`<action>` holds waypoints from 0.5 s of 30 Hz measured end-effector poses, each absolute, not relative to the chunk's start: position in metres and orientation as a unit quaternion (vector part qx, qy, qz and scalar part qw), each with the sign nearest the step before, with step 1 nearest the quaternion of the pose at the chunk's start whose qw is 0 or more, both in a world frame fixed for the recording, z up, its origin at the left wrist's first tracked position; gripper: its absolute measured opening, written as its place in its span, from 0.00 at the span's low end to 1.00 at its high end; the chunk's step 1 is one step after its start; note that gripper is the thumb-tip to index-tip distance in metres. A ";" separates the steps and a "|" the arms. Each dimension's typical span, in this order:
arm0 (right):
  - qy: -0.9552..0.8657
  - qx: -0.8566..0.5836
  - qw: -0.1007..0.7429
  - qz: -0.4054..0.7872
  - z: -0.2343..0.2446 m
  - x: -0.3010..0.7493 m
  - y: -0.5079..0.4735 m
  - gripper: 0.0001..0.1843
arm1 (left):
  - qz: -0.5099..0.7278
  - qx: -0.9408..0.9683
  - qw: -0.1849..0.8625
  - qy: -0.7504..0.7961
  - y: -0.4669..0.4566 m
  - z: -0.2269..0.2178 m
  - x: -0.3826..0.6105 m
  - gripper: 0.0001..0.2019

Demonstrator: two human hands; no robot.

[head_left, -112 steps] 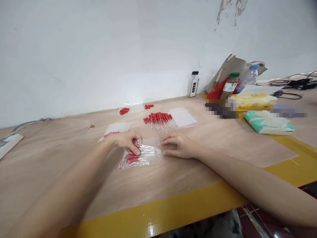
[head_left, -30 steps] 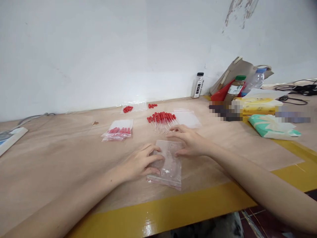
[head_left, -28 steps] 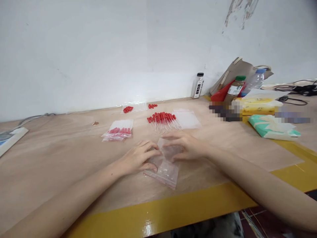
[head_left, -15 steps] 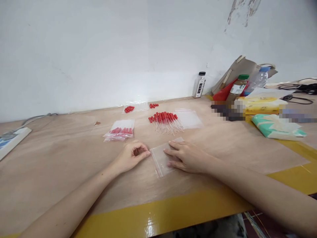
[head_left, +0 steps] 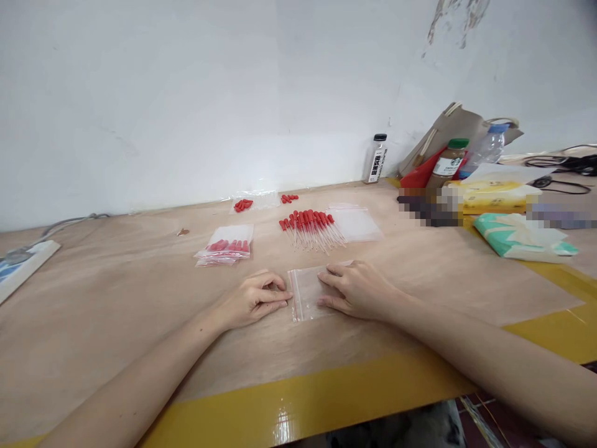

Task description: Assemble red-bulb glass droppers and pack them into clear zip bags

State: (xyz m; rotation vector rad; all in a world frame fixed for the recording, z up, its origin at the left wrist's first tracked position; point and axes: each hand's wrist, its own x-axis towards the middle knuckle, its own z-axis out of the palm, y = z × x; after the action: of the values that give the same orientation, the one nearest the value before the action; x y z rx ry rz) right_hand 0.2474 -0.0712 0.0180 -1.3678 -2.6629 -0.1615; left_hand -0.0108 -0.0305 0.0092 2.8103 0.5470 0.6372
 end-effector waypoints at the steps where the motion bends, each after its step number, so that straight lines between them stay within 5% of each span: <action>1: -0.886 -0.455 0.074 -0.053 0.018 0.247 -0.071 0.26 | 0.213 0.955 0.094 0.182 -0.031 0.009 -0.010 0.14; 9: -0.889 -0.439 0.129 -0.028 0.012 0.248 -0.068 0.25 | 0.185 0.970 0.031 0.155 -0.035 0.014 -0.005 0.15; 15: -0.878 -0.415 0.213 0.107 0.002 0.257 -0.057 0.29 | 0.166 0.965 0.055 0.194 -0.037 0.011 -0.003 0.15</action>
State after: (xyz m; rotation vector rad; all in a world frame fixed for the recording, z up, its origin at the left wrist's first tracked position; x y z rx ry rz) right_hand 0.2570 -0.0566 0.0020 -1.1508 -2.4378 0.2974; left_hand -0.0029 -0.0370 0.0112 2.9308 0.5878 0.5038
